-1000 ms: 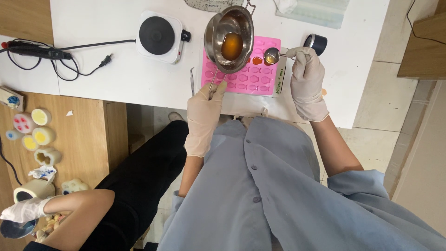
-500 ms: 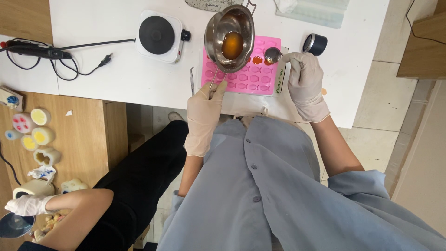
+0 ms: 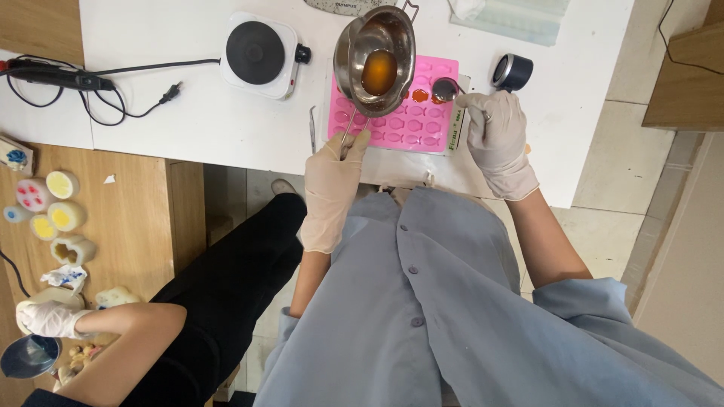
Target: The person holds a metal pitcher of melted wax in one hand and, using a spoon, ladles orange wax into cavities of a pink silicone mold on the table. They then use a small tool to spread and level the wax in the mold cavities, refilling from the pitcher as needed.
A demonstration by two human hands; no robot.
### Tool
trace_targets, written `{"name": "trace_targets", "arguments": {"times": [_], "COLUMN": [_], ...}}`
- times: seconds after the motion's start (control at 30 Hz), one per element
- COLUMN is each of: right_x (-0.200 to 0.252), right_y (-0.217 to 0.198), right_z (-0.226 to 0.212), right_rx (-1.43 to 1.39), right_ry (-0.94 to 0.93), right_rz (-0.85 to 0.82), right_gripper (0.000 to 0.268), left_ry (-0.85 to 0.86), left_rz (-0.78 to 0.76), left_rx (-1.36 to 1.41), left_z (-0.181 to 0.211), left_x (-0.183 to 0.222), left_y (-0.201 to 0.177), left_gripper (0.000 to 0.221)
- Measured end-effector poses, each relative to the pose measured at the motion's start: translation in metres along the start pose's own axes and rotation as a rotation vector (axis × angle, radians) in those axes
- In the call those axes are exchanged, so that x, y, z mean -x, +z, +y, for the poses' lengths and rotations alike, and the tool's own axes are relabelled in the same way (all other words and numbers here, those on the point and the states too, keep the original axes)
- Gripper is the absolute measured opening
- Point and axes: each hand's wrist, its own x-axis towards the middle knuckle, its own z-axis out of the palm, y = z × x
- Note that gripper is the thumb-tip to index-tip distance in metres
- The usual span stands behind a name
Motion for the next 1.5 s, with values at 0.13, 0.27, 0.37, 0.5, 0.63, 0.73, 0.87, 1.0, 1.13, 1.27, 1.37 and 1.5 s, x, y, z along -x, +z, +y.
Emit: {"name": "trace_targets", "arguments": {"times": [0.13, 0.27, 0.37, 0.5, 0.63, 0.73, 0.87, 1.0, 1.13, 1.27, 1.37, 1.5], "right_x": [-0.002, -0.016, -0.027, -0.035, -0.053, -0.058, -0.056, -0.048, -0.039, -0.035, -0.045, -0.056], "right_y": [-0.002, -0.012, -0.017, -0.01, 0.007, 0.028, 0.049, 0.065, 0.067, 0.076, 0.084, 0.088], "right_z": [-0.003, -0.014, -0.021, -0.023, -0.036, -0.053, -0.097, -0.143, -0.183, -0.204, -0.212, -0.227], "right_rx": [-0.075, -0.196, -0.292, -0.434, -0.657, -0.913, -1.128, -1.22, -1.125, -1.129, -1.061, -0.951], "right_ry": [0.184, 0.401, 0.494, 0.528, 0.64, 0.781, 0.841, 0.906, 1.002, 0.923, 0.968, 0.91], "right_rz": [0.031, 0.042, 0.033, 0.103, 0.084, 0.014, -0.153, -0.309, -0.462, -0.483, -0.513, -0.48], "right_gripper": [0.017, 0.018, 0.02, 0.021, 0.021, 0.022, 0.031, 0.044, 0.043, 0.041, 0.041, 0.04], "left_ry": [-0.028, 0.008, -0.036, -0.076, 0.008, -0.004, -0.305, -0.262, -0.248, -0.366, -0.36, -0.376], "left_rz": [-0.013, -0.009, -0.034, -0.057, -0.058, -0.076, -0.112, -0.02, 0.044, 0.095, 0.135, 0.12], "left_rx": [0.024, 0.025, 0.038, 0.084, 0.132, 0.179, 0.29, 0.344, 0.423, 0.49, 0.536, 0.577], "left_z": [-0.002, -0.002, 0.006, 0.01, -0.006, -0.003, 0.0, -0.047, -0.067, -0.078, -0.1, -0.124], "left_x": [0.0, 0.001, 0.002, 0.002, -0.002, -0.004, -0.001, -0.004, -0.007, -0.021, -0.038, -0.062], "left_y": [0.001, 0.0, -0.003, -0.006, -0.003, -0.009, -0.027, -0.038, -0.066, -0.094, -0.106, -0.116], "left_gripper": [0.032, 0.033, 0.033, 0.033, 0.034, 0.035, 0.034, 0.043, 0.057, 0.063, 0.063, 0.066]}}
